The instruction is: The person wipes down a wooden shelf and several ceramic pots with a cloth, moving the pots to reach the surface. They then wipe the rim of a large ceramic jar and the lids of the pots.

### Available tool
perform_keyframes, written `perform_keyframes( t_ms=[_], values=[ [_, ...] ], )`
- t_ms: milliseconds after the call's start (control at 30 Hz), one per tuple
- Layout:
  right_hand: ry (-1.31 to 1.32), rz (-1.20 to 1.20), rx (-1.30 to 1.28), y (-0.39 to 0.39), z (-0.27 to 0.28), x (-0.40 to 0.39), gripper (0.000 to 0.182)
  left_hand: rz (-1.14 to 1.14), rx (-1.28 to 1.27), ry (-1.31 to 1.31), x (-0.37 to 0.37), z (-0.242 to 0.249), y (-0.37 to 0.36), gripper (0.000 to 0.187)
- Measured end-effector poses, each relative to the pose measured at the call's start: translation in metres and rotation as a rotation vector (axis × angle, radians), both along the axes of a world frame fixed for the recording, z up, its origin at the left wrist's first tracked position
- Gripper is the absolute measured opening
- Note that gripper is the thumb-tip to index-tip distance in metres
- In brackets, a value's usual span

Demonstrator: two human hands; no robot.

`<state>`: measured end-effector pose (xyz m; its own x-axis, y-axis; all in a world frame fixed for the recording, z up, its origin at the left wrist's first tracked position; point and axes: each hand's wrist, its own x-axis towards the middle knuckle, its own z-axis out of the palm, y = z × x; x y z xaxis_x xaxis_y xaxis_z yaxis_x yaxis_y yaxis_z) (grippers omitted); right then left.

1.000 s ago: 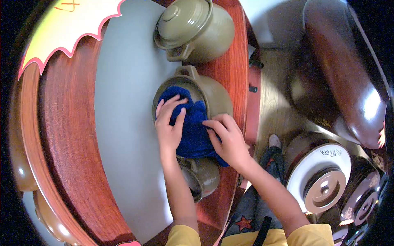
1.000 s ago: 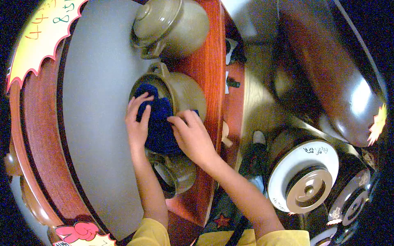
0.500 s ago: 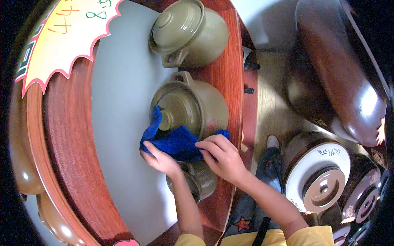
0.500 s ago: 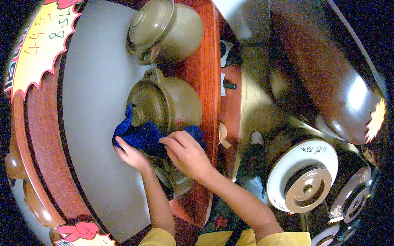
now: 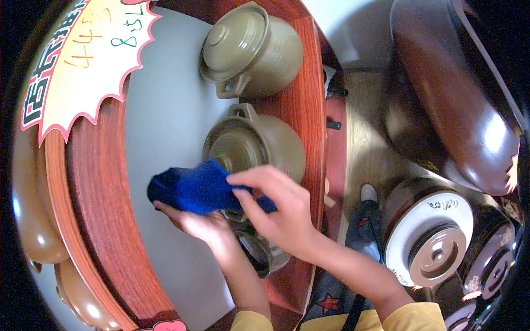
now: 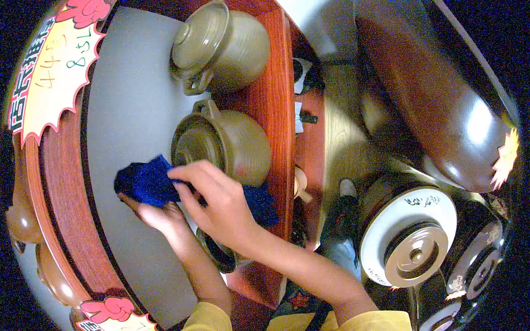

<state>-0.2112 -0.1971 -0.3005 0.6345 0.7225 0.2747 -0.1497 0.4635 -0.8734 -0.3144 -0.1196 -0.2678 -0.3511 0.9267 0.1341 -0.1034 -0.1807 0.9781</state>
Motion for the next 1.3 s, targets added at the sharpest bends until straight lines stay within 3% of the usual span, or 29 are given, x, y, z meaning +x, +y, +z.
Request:
perform_keyframes(
  t_ms=[200,300,367,400,433,500,633,700,1033,1100,1300],
  values=[
    [0.063,-0.126,-0.068,0.040,-0.001,0.025,0.012,-0.202,0.110,-0.024,0.010,-0.014,0.048,0.056],
    [-0.058,-0.117,-0.134,0.063,-0.011,0.026,0.013,-0.159,-0.199,0.023,0.003,-0.022,0.085,0.050],
    [-0.162,-0.149,-0.171,0.075,-0.022,0.024,0.015,-0.251,-0.501,0.266,-0.009,-0.042,0.112,0.046],
    [-0.213,-0.187,-0.173,0.079,-0.026,0.023,0.015,-0.323,-0.483,0.503,-0.012,-0.058,0.119,0.050],
    [-0.262,-0.225,-0.170,0.082,-0.026,0.022,0.015,-0.352,-0.467,1.100,-0.006,-0.058,0.122,0.054],
    [-0.205,-0.181,-0.183,0.078,-0.032,0.021,0.015,-0.247,-0.393,1.695,0.003,-0.064,0.119,0.054],
    [-0.150,-0.120,-0.225,0.065,-0.051,0.027,0.013,-0.153,-0.441,1.864,0.034,-0.059,0.107,0.051],
    [-0.131,-0.126,-0.232,0.058,-0.058,0.029,0.013,-0.190,-0.270,2.004,0.040,-0.063,0.104,0.050],
    [-0.188,-0.166,-0.281,0.024,-0.060,0.037,0.015,-0.406,0.186,1.751,0.045,-0.062,0.052,0.029],
    [-0.187,-0.157,-0.297,0.017,-0.062,0.036,0.015,-0.463,0.434,1.633,0.036,-0.071,0.041,0.026],
    [-0.101,-0.055,-0.387,0.003,-0.067,0.030,0.016,-0.576,0.451,1.578,0.028,-0.064,0.008,0.022]
  ],
)
